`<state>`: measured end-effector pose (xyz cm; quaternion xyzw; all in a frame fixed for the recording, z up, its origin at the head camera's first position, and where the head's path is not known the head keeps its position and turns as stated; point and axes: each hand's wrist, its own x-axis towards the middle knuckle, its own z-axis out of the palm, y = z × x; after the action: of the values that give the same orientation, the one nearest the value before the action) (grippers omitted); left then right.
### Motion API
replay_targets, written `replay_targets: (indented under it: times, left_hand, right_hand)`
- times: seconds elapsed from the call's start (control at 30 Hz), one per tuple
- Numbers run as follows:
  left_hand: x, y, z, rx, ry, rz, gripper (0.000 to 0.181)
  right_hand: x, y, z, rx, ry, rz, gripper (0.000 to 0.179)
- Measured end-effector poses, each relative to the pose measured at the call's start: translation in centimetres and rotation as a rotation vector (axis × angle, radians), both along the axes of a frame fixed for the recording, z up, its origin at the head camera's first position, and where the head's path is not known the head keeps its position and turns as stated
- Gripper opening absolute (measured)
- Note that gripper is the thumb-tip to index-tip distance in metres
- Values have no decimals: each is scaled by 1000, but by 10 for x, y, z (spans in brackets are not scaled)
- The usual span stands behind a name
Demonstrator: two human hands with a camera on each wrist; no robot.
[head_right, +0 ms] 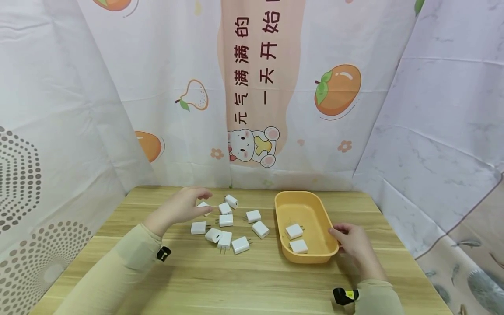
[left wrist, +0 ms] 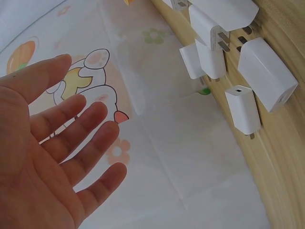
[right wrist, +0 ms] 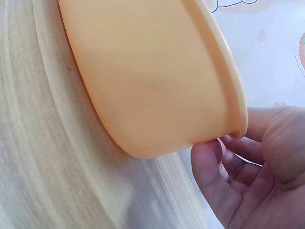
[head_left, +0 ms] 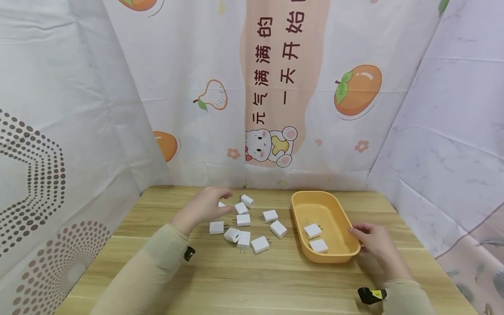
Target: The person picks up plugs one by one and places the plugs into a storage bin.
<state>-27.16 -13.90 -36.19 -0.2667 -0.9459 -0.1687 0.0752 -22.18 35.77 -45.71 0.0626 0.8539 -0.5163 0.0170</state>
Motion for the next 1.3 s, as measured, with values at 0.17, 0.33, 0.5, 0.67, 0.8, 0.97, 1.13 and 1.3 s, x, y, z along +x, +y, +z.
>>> replay_targets:
  times: [0.17, 0.33, 0.5, 0.67, 0.8, 0.97, 1.13, 1.3]
  left_hand:
    - [-4, -4, -5, -32, -13, -11, 36]
    - [-7, -7, -15, -98, -83, 3, 29]
    - [-9, -9, -23, -111, -177, 24, 33]
    - [-13, -14, -33, -95, -250, 41, 42]
    - [-19, -19, -44, -119, -287, 65, 50]
    - [-23, -22, -57, -138, -340, 94, 51]
    - [-25, -23, -64, -162, -353, 97, 48]
    - [-25, -20, -68, -191, -340, 73, 30]
  right_hand:
    - [0, 0, -1, 13, 17, 11, 51]
    - [-1, 2, -3, 18, 23, 19, 52]
    - [-1, 3, -4, 7, 21, 18, 52]
    - [-1, 2, -3, -5, 16, 14, 52]
    - [-1, 2, -3, -1, 14, 12, 52]
    - [-1, 1, -2, 12, 17, 15, 51]
    - [0, 1, -1, 21, 18, 14, 51]
    - [0, 1, 0, 23, 14, 13, 51]
